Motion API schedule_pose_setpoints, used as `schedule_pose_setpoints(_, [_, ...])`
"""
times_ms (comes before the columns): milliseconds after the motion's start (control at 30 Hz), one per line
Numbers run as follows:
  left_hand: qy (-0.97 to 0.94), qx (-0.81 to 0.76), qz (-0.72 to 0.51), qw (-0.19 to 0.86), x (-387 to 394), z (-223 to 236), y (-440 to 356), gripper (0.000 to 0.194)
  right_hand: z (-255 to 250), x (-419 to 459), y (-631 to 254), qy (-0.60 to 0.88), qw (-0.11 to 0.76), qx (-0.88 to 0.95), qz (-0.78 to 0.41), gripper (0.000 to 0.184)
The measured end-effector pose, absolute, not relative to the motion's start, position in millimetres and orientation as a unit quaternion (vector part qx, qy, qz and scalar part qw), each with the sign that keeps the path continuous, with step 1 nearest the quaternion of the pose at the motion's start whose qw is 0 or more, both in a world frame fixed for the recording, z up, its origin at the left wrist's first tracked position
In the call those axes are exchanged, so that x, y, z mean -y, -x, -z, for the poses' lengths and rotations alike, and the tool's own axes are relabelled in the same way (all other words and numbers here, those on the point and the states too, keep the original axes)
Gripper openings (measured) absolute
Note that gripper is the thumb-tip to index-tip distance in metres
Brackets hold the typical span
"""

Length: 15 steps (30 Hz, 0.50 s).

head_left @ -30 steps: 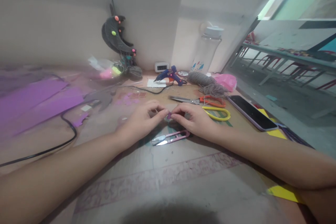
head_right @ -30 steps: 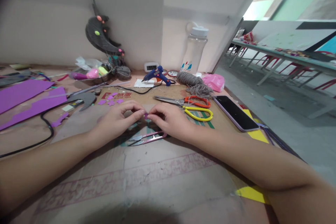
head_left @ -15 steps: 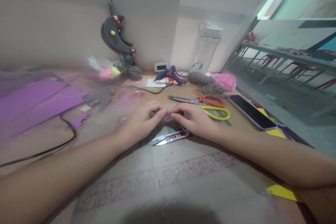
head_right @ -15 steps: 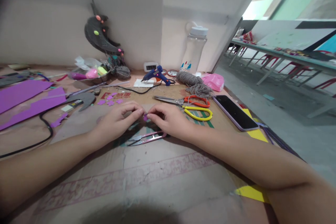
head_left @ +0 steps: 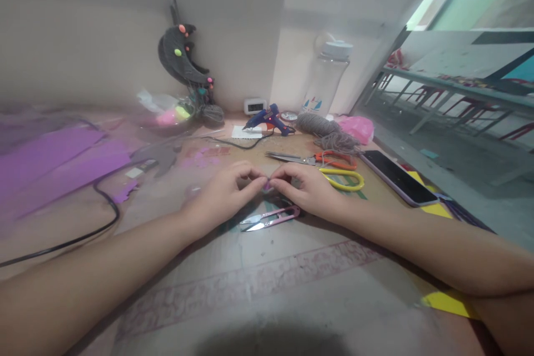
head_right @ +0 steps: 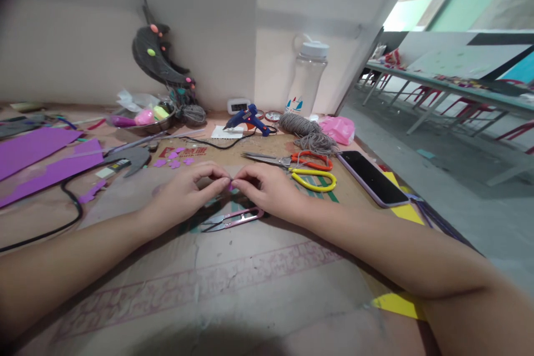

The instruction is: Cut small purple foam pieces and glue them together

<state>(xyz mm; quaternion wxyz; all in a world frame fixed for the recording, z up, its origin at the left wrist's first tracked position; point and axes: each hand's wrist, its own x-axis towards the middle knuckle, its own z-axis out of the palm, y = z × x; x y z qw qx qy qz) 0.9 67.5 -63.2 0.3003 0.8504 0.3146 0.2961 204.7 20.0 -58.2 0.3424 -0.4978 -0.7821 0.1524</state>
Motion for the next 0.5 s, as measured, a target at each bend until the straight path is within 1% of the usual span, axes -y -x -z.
schedule_pose_setpoints(167, [-0.849, -0.319, -0.294, 0.301, -67.2, 62.1, -1.6, 0.024, 58.4, -20.4, -205.6, 0.499, 0.340, 0.779, -0.168, 0.016])
schedule_pose_setpoints(300, [-0.844, -0.312, -0.302, 0.314, -67.1, 61.8, -1.5, 0.030, 59.7, -20.2, -205.8, 0.504, 0.341, 0.776, -0.164, 0.017])
schedule_pose_setpoints(500, [-0.831, -0.337, -0.292, 0.333, -65.9, 62.7, -3.1, 0.023, 59.1, -21.2, -205.5, 0.496, 0.348, 0.782, -0.148, 0.015])
